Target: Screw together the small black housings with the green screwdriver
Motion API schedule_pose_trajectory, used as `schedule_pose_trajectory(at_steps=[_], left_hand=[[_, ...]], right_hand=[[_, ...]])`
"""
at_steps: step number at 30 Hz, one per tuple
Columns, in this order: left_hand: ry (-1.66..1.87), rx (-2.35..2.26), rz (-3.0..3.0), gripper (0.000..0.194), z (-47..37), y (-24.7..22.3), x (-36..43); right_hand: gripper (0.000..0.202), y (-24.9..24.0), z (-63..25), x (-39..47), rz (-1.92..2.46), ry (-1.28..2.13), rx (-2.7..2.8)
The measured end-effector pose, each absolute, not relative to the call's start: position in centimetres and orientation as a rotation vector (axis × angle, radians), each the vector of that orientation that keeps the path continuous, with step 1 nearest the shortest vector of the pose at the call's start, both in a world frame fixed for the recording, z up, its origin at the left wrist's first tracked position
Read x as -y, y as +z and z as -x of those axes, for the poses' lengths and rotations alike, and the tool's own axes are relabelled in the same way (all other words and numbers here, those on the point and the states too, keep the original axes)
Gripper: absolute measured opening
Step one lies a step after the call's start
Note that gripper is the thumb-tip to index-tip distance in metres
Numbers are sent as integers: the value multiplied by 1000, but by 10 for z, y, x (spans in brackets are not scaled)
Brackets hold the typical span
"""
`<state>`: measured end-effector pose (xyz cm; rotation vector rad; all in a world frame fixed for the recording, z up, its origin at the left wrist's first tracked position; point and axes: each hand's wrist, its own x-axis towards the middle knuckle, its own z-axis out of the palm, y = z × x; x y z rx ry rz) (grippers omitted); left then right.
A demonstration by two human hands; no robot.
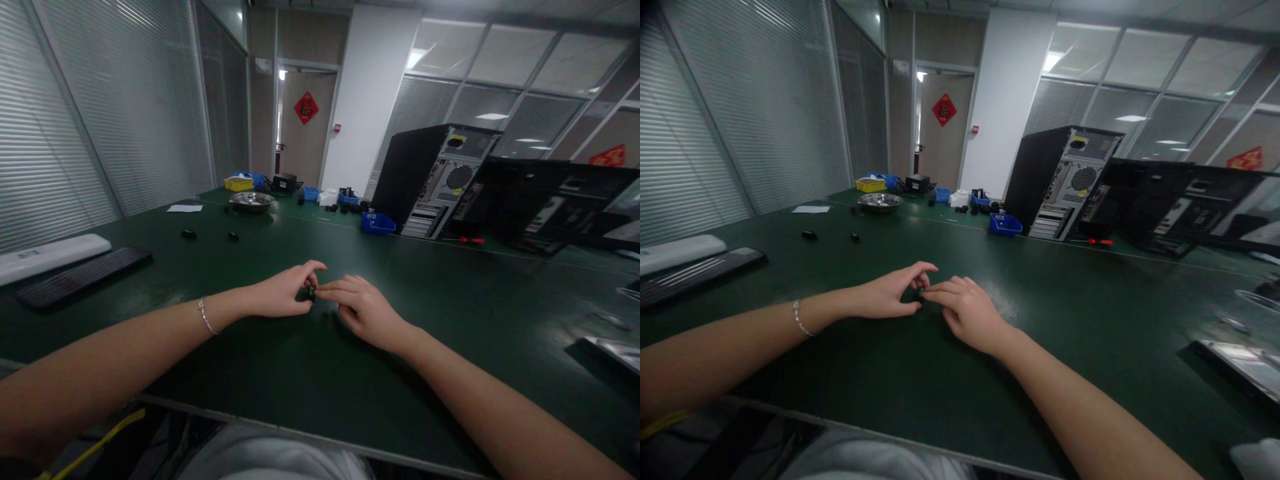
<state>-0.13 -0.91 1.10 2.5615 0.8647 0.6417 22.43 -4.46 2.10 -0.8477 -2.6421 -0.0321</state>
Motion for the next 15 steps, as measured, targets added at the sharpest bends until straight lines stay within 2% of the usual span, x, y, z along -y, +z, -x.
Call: schedule_pose_trajectory(at_steps=[3, 8, 11, 15], left_hand=[[742, -1171, -2583, 64, 38, 26, -21], [983, -2040, -2328, 59, 128, 38, -71], [909, -2369, -2152, 38, 165, 25, -83], [736, -2511, -2058, 32, 181, 3, -92]], right_hand=[[41, 22, -232, 40, 896, -16, 2599], [33, 22, -249, 28, 998, 12, 2626], [32, 20, -257, 21, 1076, 1, 2630], [31, 16, -263, 15, 1130, 10, 2638]])
